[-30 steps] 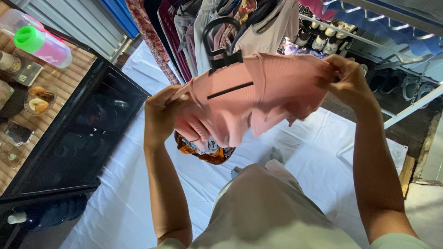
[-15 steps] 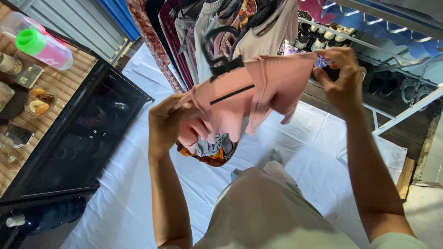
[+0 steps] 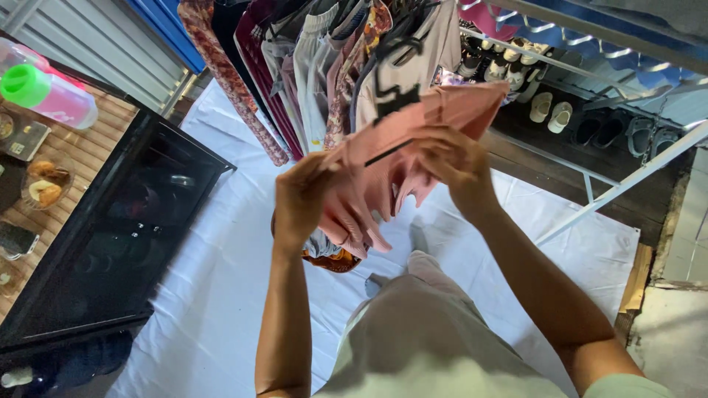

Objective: The person takes clothes from a laundry basket, folds them, places them on hangers, and hangs them on a clothing rack. The person handles a light pink top and a gray top, repeating the folding and hanging process for each item.

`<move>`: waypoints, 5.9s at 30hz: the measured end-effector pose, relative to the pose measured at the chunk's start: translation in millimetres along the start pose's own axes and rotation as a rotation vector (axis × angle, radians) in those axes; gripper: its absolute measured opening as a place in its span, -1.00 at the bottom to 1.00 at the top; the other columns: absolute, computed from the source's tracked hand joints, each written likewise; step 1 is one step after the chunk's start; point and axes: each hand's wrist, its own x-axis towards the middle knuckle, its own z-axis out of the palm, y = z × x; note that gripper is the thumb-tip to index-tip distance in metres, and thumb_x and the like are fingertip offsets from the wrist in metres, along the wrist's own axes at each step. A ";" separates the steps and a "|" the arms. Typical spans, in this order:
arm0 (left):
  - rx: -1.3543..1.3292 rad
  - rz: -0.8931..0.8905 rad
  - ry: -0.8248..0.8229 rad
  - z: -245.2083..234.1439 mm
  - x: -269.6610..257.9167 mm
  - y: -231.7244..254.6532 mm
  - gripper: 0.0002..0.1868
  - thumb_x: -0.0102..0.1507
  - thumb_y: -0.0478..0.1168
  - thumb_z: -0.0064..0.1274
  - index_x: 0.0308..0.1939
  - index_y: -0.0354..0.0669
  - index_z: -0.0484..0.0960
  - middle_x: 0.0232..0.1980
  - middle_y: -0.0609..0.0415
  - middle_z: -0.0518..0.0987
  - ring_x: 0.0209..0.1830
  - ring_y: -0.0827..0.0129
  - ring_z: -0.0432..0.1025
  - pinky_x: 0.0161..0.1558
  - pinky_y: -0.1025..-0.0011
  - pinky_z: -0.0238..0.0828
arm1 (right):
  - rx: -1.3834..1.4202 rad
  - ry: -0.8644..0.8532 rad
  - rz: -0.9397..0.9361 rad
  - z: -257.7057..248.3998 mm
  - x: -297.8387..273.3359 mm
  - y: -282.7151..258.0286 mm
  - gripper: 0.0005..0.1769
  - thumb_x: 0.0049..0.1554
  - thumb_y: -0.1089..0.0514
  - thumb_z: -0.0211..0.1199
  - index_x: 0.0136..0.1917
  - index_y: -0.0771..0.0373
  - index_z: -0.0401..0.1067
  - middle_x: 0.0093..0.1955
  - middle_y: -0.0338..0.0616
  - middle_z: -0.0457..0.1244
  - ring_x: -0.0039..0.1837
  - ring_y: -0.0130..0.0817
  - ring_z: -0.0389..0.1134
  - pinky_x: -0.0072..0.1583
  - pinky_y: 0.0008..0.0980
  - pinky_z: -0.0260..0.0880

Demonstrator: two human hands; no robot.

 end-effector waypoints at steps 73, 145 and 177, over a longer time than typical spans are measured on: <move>0.300 -0.546 0.506 6.2 14.8 -138.0 -0.72 0.42 -0.16 -0.04 0.08 -0.30 0.58 -0.06 0.02 0.55 -0.13 0.34 0.45 -0.03 0.41 0.41 | -0.171 0.111 0.072 -36.9 186.8 283.0 -0.96 0.31 0.30 0.18 -0.03 0.25 0.39 -0.24 -0.37 0.13 -0.24 -0.55 -0.01 -0.21 -0.53 0.02; -0.201 -0.651 0.946 21.7 -49.1 -220.9 -0.87 0.40 -0.29 -0.06 -0.03 -0.08 0.59 -0.34 0.19 0.51 -0.32 0.50 0.35 -0.13 0.42 0.46 | -0.205 -1.043 0.362 170.5 41.8 335.8 -0.43 0.04 0.24 0.46 0.31 0.24 0.40 0.20 0.21 0.31 0.13 0.23 0.40 0.20 0.17 0.33; 0.031 -0.367 0.702 36.3 -72.3 -81.4 -0.87 0.17 -0.52 0.09 -0.21 -0.36 0.64 -0.02 0.08 0.62 -0.27 0.36 0.48 -0.32 0.50 0.42 | 0.362 -0.867 0.558 152.7 72.9 132.2 -0.93 0.19 0.27 0.31 -0.07 0.35 0.52 -0.24 -0.31 0.25 -0.21 -0.63 0.12 -0.15 -0.60 0.11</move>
